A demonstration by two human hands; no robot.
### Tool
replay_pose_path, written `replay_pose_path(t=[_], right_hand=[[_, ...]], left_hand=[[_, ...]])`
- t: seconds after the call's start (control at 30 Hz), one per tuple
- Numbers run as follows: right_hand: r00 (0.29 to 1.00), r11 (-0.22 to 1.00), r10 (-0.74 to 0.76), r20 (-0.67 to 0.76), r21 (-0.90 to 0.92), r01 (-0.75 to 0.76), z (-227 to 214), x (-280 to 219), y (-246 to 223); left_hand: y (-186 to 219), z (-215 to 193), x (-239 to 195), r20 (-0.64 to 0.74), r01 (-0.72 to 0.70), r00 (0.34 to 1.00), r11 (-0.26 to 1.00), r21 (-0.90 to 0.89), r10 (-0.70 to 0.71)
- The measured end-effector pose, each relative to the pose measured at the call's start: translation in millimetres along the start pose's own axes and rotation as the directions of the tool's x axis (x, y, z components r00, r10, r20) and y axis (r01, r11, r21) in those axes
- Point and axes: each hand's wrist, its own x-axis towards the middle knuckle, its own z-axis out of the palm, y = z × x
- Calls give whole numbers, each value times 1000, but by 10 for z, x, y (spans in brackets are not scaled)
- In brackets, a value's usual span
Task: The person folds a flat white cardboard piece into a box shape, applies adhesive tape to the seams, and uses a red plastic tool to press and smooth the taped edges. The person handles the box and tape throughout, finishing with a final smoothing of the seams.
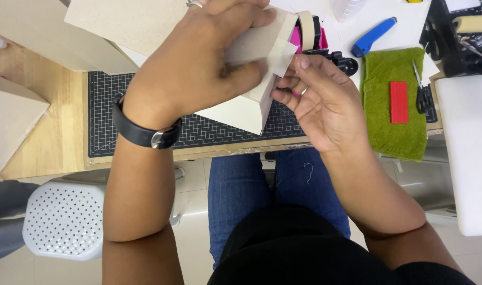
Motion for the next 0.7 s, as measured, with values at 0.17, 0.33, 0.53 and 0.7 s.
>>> replay_pose_path(t=[0.17,0.33,0.53,0.7], right_hand=[[996,999,-26,-86,-24,24,112,63,55],[996,997,-23,-83,-74,16,106,87,71],[994,996,81,-68,-37,-83,40,122,39],[991,991,131,-41,30,-130,38,122,42]], left_hand=[[17,81,12,-58,-6,998,1000,22,7],[-6,244,60,-207,15,978,992,125,11],[-3,290,135,-260,74,965,979,190,-23],[10,297,127,-269,79,963,976,203,-22]])
